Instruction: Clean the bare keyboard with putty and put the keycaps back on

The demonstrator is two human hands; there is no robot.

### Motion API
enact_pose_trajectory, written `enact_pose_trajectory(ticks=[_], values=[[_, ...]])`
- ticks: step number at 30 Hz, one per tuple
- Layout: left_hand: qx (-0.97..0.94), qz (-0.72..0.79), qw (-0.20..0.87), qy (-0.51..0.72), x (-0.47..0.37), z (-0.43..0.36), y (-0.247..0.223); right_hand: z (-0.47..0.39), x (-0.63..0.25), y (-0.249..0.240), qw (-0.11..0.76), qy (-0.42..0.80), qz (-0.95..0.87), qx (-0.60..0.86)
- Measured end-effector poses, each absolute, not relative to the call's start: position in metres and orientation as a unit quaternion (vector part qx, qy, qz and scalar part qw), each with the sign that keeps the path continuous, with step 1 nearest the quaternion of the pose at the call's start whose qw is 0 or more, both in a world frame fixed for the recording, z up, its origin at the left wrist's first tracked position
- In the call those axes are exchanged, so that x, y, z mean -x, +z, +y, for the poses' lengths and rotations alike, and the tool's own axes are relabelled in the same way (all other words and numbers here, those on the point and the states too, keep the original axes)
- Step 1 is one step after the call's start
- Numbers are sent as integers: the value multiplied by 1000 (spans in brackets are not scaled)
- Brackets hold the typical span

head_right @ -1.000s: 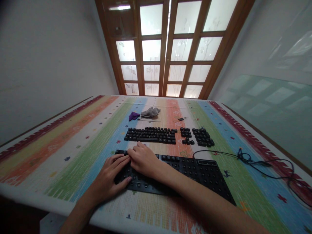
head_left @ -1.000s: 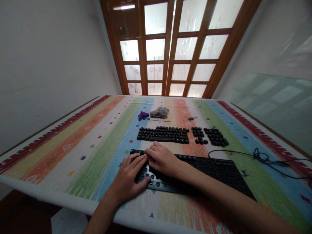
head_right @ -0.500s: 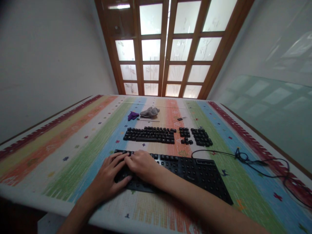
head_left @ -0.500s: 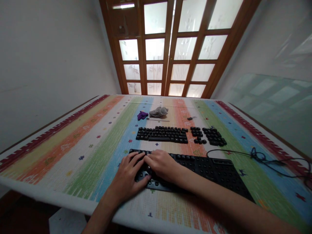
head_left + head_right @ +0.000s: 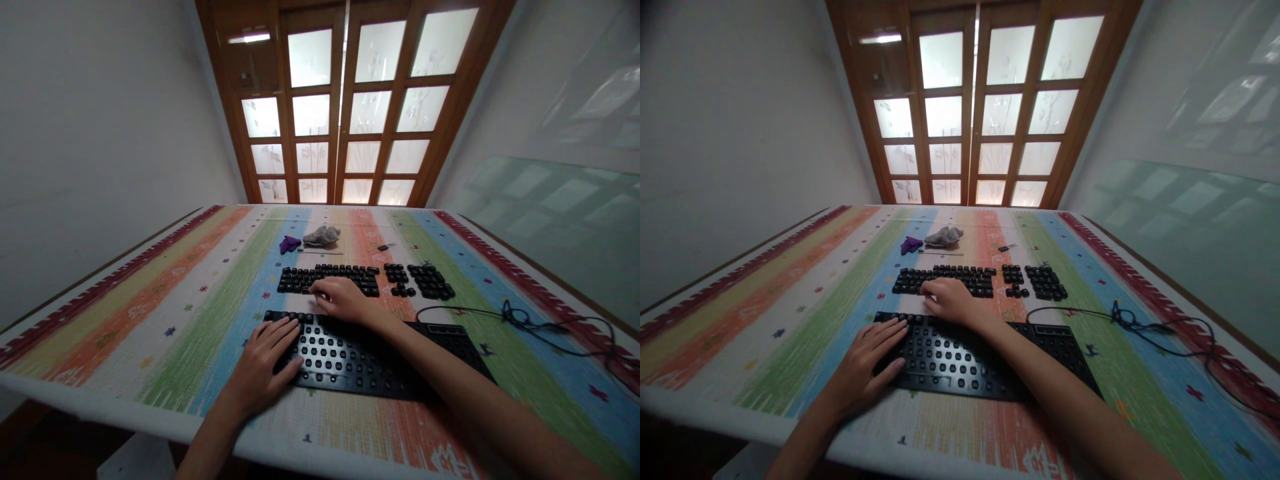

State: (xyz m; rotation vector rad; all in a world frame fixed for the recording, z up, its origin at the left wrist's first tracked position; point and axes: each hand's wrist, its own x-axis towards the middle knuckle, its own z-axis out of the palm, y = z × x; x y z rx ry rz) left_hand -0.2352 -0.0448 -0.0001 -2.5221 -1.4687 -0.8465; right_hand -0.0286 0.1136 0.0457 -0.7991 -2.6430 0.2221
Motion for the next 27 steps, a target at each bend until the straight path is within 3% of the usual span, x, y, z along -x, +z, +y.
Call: enact_pose_trajectory(ticks=[14,27], values=[[817,-497,-25,-292,238,-46,0,206,49,33,141,48,-899,411],[837,-463,28,-292,236,-44,-1,211,61,36,188,108,-877,430]])
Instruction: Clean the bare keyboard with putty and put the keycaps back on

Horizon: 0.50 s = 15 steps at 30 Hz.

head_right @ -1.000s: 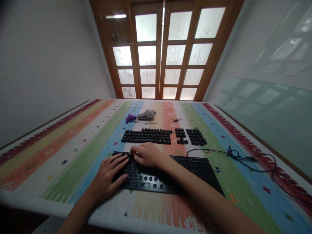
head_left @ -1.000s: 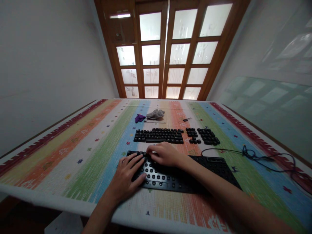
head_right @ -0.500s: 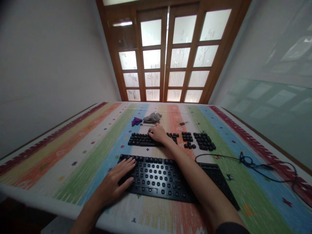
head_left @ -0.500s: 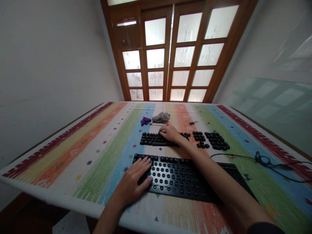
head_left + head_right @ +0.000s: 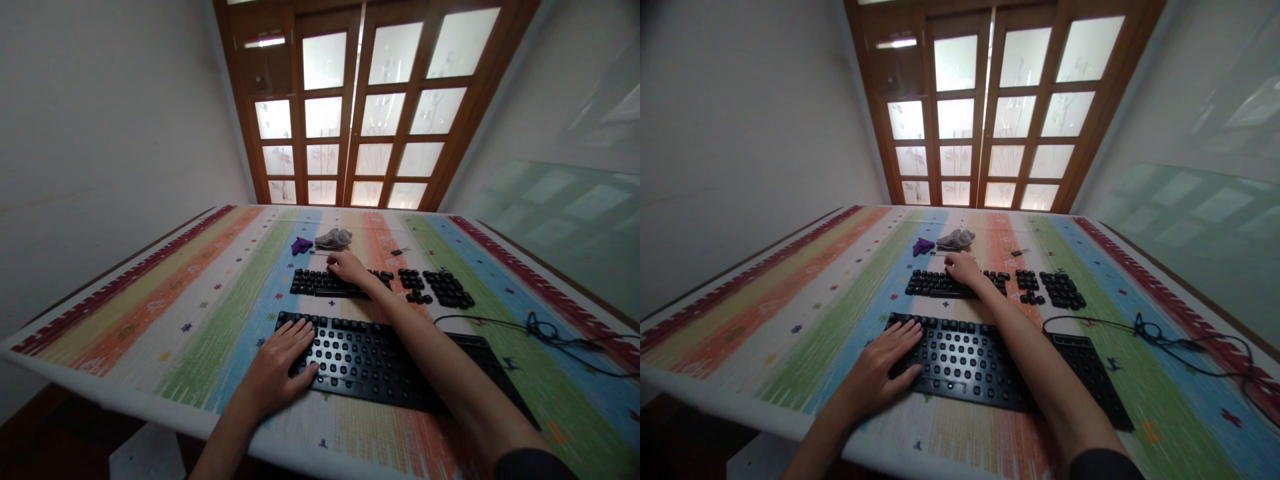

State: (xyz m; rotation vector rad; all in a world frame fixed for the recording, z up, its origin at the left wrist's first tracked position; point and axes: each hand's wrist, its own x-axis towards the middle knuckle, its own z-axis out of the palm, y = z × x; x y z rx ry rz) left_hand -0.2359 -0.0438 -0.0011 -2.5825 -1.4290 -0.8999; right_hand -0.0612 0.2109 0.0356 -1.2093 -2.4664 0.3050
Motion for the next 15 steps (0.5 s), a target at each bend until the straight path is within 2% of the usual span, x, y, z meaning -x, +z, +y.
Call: enact_pose_trajectory(ticks=[8,12,15], values=[[828,-462,37,-316,232,-48,-1,165,49,53,259,190,-868,379],[824,-472,33,-312,227,-49,0,115,32,51,292,272,-875,273],[823,-477,35,-308,223,-48,1,80,24,46,296,243,-894,233]])
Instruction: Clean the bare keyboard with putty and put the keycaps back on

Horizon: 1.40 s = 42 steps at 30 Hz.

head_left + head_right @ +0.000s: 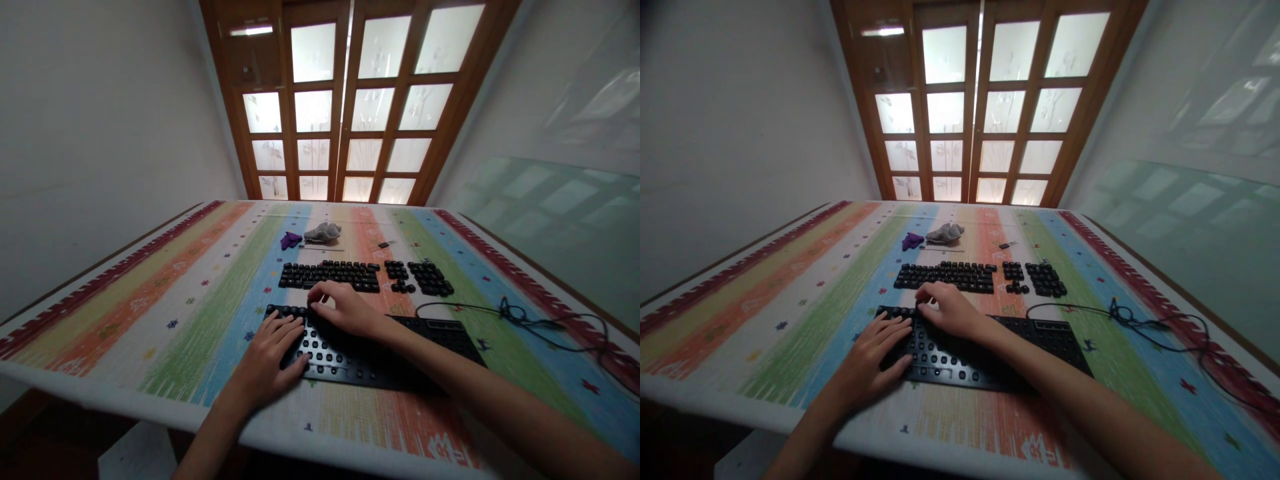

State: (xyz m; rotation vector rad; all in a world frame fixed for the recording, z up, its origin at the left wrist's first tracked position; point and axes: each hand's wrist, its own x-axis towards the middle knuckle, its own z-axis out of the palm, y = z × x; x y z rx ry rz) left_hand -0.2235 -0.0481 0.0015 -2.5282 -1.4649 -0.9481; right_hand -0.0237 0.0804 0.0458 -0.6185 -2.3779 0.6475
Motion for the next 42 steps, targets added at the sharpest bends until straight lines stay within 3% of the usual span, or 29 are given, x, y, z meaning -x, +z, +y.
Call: enact_pose_trajectory(ticks=[12,31,42], values=[[802,-493,48,-335,220,-42,10,49,28,18,261,70,-936,224],[798,-511,47,-316,207,-36,4,42,29,19,221,-74,-955,183],[805,-506,44,-308,206,-38,6,43,31,24,218,-85,-956,179]])
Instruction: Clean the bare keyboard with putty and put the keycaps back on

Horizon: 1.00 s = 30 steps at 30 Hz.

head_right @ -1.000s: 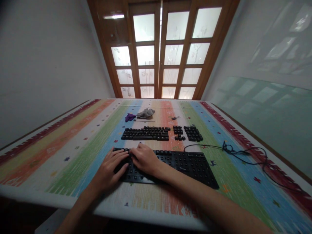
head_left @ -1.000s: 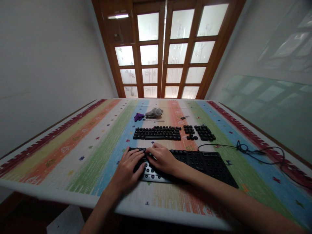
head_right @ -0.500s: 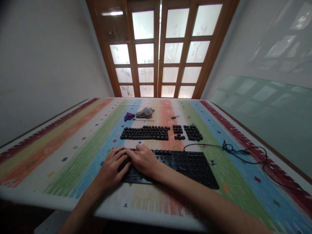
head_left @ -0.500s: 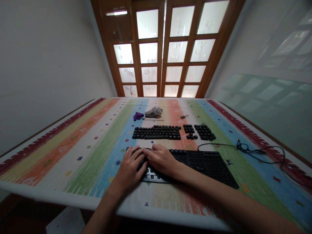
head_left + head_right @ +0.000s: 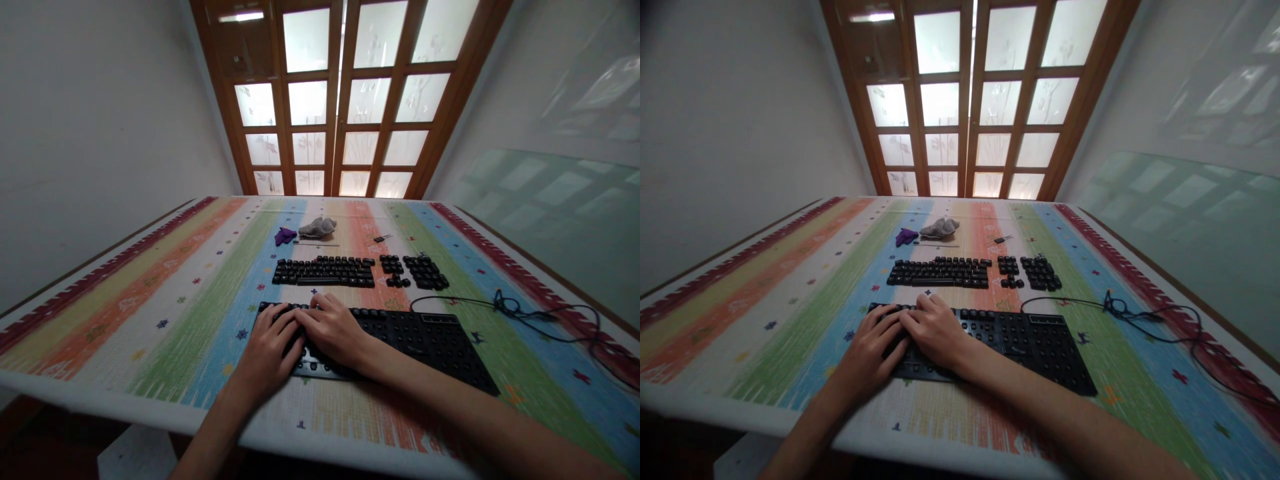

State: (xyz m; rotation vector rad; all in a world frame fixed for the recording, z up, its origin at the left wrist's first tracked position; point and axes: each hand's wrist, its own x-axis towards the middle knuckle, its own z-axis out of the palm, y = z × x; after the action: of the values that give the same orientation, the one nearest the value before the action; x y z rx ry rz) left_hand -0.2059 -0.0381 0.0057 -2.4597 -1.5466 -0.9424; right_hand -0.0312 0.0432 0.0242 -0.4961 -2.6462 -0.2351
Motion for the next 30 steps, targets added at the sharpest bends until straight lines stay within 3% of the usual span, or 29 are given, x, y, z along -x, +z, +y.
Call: enact_pose_trajectory(ticks=[9,20,24,30], values=[[805,-507,39,-307,209,-38,1,26,35,17,130,-143,-961,196],[811,-498,45,-305,208,-37,2,37,29,34,70,-37,-978,194],[810,-489,61,-317,206,-38,-1,58,26,47,94,27,-976,196],[805,-490,64,-329,208,-38,-3,108,14,45,211,116,-927,289]])
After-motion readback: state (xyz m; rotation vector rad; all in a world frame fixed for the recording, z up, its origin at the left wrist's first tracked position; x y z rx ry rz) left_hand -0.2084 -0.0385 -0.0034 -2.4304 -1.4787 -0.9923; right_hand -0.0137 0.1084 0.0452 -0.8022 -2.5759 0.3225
